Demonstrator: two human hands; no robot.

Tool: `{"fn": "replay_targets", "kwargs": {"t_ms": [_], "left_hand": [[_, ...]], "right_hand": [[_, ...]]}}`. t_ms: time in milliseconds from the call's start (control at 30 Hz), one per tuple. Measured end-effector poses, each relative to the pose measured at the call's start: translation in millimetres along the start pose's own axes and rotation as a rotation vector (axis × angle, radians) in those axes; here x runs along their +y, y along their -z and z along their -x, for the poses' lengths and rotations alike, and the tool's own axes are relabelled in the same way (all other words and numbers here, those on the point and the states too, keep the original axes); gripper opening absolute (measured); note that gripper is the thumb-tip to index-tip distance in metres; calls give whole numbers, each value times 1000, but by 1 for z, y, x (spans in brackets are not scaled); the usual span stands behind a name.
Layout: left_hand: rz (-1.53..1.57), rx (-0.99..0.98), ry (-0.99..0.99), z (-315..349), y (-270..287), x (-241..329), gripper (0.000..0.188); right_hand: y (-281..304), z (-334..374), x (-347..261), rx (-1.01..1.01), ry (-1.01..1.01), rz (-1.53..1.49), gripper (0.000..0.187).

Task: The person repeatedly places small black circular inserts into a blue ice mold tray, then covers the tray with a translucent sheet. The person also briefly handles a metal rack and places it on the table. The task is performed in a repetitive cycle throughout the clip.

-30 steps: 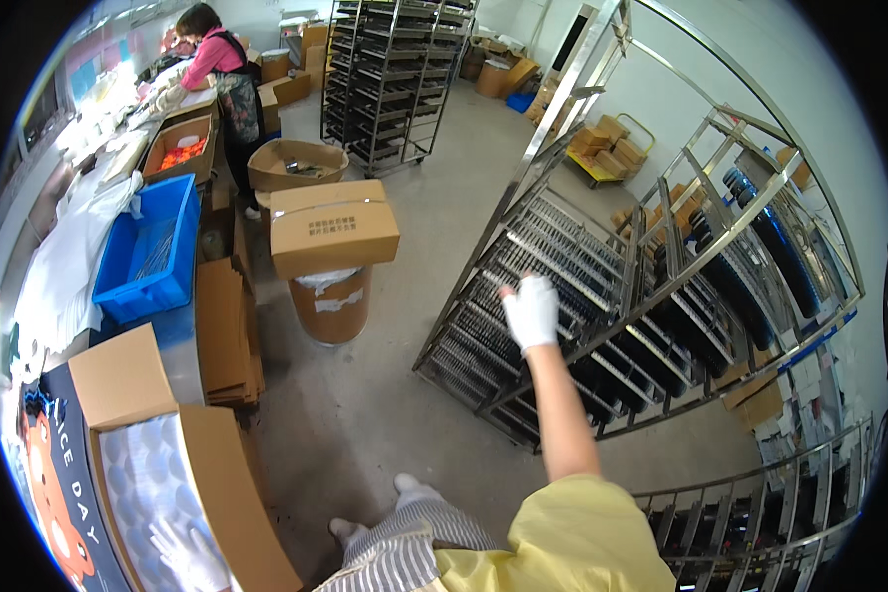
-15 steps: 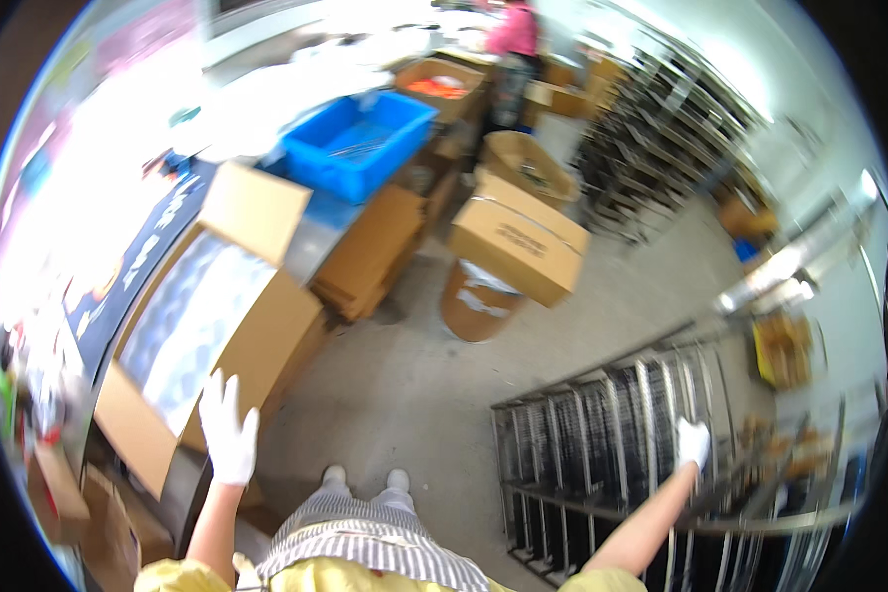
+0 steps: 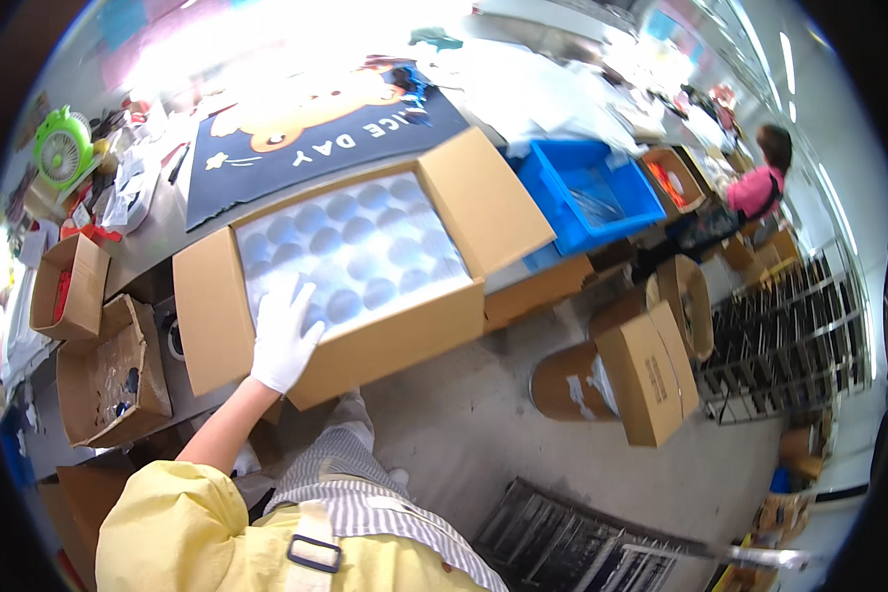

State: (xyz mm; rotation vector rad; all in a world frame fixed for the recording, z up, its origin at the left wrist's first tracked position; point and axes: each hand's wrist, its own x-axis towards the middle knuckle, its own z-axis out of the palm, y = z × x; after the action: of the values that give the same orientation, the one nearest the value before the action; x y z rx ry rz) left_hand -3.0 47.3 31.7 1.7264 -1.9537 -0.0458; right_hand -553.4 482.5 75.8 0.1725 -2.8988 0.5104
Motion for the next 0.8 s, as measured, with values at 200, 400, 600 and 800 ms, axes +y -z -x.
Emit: {"fn": "replay_targets", "kwargs": {"t_ms": [200,400,600,800], "left_hand": [[677,-96,222,-87,-2,-15,32],[1018,-429,204,-163,48,2,33],[789,-81,262,-190,73,-33,37],[997,409,1013,-137,66,-133,30]], "right_hand": [[-25,112,-142,-431,-253,-470,45],[-49,116,-434,-504,914,-395,27],[5,248,-738,135,2154,-420,26],[26,457,-800,185,3007,-694,5]]}}
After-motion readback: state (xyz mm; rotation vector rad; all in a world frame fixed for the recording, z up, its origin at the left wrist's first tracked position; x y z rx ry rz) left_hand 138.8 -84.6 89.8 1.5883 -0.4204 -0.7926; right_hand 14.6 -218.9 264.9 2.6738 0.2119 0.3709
